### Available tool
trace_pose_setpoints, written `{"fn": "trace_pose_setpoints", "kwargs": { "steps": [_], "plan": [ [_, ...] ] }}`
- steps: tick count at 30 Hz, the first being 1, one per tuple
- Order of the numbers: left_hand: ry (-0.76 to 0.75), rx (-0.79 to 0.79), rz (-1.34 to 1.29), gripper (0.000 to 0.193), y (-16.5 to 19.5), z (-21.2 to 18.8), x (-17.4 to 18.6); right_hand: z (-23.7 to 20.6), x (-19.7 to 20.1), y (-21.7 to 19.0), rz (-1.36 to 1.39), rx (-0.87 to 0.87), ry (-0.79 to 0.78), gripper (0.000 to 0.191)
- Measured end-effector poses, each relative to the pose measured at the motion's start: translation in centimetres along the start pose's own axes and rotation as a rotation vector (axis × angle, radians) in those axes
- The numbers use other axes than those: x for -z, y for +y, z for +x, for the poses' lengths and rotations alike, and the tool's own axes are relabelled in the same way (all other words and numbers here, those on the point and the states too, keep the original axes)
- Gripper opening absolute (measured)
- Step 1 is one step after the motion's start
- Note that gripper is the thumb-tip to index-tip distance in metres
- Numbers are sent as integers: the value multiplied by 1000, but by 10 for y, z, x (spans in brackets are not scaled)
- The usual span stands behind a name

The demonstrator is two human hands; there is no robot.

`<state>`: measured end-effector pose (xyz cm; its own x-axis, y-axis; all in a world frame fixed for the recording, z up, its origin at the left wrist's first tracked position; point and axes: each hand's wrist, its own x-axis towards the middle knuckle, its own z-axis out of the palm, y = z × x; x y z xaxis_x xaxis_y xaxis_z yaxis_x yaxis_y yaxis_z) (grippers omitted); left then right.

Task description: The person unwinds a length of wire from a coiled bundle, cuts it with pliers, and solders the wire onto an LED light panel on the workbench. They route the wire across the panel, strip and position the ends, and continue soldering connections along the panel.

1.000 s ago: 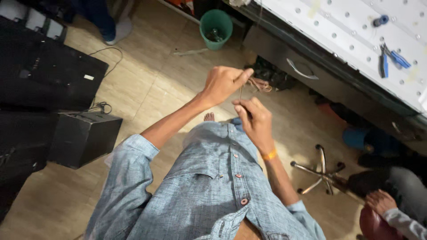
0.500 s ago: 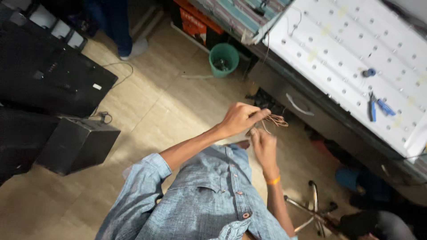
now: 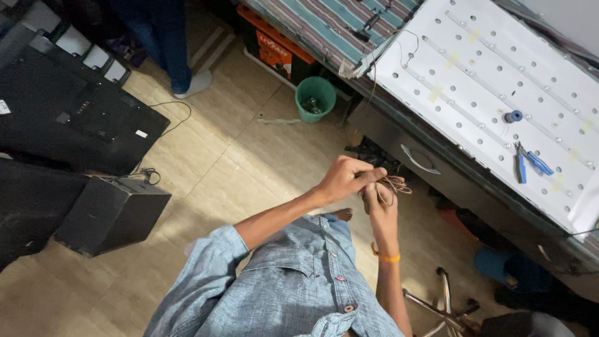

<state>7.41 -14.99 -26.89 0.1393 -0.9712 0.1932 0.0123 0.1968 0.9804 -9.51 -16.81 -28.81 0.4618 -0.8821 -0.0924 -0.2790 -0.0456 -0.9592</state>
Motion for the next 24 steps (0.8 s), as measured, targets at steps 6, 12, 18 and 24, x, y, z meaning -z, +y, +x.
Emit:
{"fn": "trace_pose_setpoints", "kwargs": {
  "steps": [6, 12, 18, 24],
  "plan": [
    [126, -279, 632, 50, -10, -7, 14, -30, 23, -69, -626, 534, 74, 6],
    [48, -264, 223, 54, -4, -6, -7, 18, 42, -48, -55, 233, -48, 14],
    [94, -8, 95, 56, -3, -5, 5, -6, -12, 0, 19, -67, -30, 27],
    [377, 44, 423, 46, -21, -2, 8, -26, -3, -65, -614, 458, 45, 8]
  ]
}}
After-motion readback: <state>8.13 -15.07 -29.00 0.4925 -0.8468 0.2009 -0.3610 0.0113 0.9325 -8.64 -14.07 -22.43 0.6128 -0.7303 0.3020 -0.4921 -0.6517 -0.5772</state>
